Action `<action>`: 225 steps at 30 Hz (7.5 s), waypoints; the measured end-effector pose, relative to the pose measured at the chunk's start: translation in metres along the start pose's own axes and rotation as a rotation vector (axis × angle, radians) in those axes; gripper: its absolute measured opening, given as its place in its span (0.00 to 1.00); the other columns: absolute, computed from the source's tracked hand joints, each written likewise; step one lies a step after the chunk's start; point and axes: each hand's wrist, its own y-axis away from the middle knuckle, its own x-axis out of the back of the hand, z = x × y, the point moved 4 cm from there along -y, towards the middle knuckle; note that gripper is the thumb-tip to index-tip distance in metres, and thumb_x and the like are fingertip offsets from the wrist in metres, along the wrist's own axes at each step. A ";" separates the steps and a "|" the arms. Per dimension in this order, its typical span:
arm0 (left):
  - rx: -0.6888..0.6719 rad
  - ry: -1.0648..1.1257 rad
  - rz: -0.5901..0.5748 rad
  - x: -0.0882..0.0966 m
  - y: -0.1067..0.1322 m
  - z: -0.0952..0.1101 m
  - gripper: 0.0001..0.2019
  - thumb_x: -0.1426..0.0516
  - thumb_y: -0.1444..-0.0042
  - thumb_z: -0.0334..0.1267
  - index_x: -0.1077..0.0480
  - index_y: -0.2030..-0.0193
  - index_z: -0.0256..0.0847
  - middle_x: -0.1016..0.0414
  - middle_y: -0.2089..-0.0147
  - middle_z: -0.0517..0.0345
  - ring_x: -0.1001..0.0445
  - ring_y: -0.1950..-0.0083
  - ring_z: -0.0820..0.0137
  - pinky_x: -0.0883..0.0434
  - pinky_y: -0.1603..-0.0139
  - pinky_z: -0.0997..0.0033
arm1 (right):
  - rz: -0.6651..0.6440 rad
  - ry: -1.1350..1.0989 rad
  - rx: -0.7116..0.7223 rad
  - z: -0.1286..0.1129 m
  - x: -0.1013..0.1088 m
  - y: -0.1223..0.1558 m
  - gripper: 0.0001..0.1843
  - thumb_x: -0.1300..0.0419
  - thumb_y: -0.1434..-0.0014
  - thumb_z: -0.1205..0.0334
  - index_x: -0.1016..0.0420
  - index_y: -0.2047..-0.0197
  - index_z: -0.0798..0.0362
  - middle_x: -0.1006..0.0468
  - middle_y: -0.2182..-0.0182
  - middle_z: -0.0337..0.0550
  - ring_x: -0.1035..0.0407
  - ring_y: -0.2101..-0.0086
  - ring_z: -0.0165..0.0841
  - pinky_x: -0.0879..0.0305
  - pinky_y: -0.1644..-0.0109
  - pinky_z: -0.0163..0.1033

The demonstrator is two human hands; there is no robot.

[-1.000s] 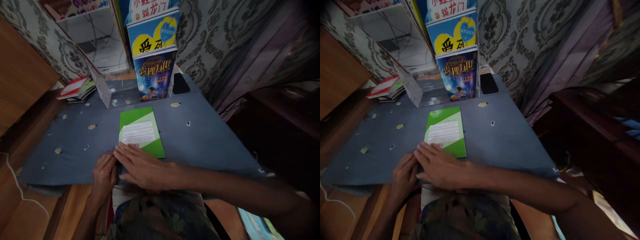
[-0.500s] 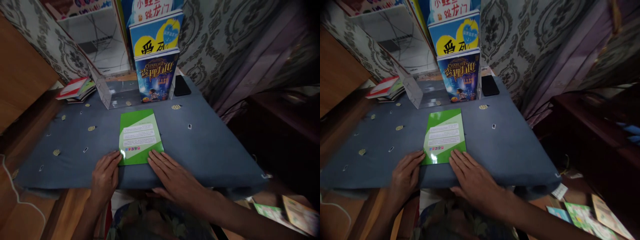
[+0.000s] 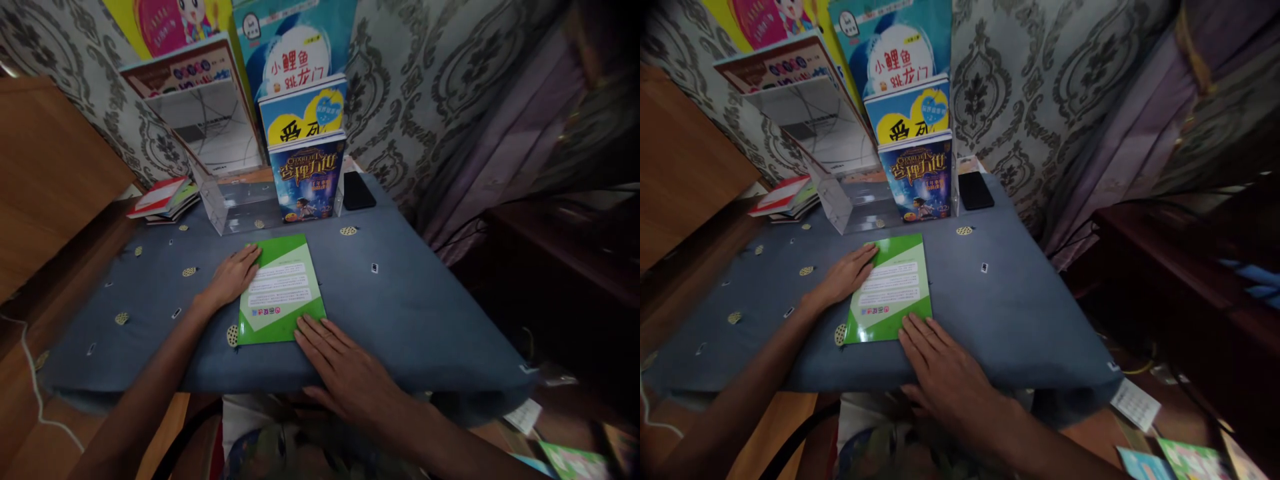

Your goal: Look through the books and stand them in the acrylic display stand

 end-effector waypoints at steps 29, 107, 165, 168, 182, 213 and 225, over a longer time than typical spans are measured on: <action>0.000 0.009 0.147 -0.012 -0.016 -0.006 0.23 0.55 0.31 0.37 0.35 0.33 0.37 0.34 0.31 0.42 0.36 0.29 0.57 0.38 0.32 0.42 | -0.126 0.035 -0.243 0.114 0.019 -0.114 0.29 0.50 0.30 0.58 0.38 0.31 0.65 0.42 0.31 0.63 0.50 0.30 0.47 0.49 0.28 0.57; 0.225 0.046 0.271 -0.011 -0.034 -0.025 0.16 0.53 0.32 0.34 0.28 0.45 0.40 0.24 0.43 0.44 0.26 0.42 0.56 0.30 0.44 0.56 | -0.083 0.075 -0.307 0.158 0.001 -0.163 0.26 0.53 0.29 0.60 0.37 0.32 0.60 0.39 0.31 0.59 0.45 0.32 0.44 0.50 0.29 0.55; -0.583 0.142 -0.279 -0.009 0.017 0.098 0.24 0.59 0.27 0.49 0.48 0.26 0.55 0.54 0.22 0.59 0.58 0.21 0.62 0.68 0.24 0.46 | -0.075 -0.081 -0.338 0.177 0.007 -0.153 0.31 0.59 0.27 0.50 0.43 0.29 0.59 0.40 0.30 0.55 0.48 0.31 0.43 0.55 0.28 0.56; -0.592 0.133 -0.265 -0.008 0.024 0.103 0.24 0.58 0.27 0.49 0.49 0.26 0.56 0.53 0.22 0.60 0.58 0.21 0.63 0.68 0.24 0.45 | -0.086 -0.056 -0.347 0.174 0.009 -0.152 0.32 0.58 0.27 0.50 0.44 0.28 0.59 0.40 0.30 0.55 0.48 0.31 0.43 0.55 0.28 0.55; 0.095 0.191 0.179 -0.017 0.027 0.011 0.24 0.57 0.31 0.36 0.39 0.32 0.39 0.36 0.29 0.46 0.39 0.28 0.61 0.42 0.28 0.48 | -0.050 0.039 -0.304 0.156 0.016 -0.148 0.31 0.48 0.30 0.50 0.40 0.30 0.58 0.45 0.29 0.58 0.52 0.29 0.47 0.57 0.28 0.62; 0.152 -0.082 0.031 -0.007 0.043 0.011 0.24 0.58 0.32 0.33 0.40 0.32 0.37 0.40 0.27 0.42 0.42 0.26 0.60 0.43 0.29 0.45 | -0.061 -0.008 -0.169 0.039 0.002 -0.032 0.37 0.50 0.31 0.42 0.40 0.30 0.60 0.39 0.32 0.64 0.46 0.32 0.51 0.45 0.30 0.64; 0.347 -0.209 -0.004 0.021 0.080 -0.039 0.22 0.55 0.33 0.31 0.35 0.35 0.41 0.33 0.32 0.43 0.34 0.30 0.56 0.41 0.30 0.45 | -0.194 -0.153 -0.005 -0.005 0.004 -0.092 0.28 0.43 0.32 0.49 0.33 0.36 0.59 0.32 0.35 0.61 0.42 0.33 0.47 0.50 0.28 0.59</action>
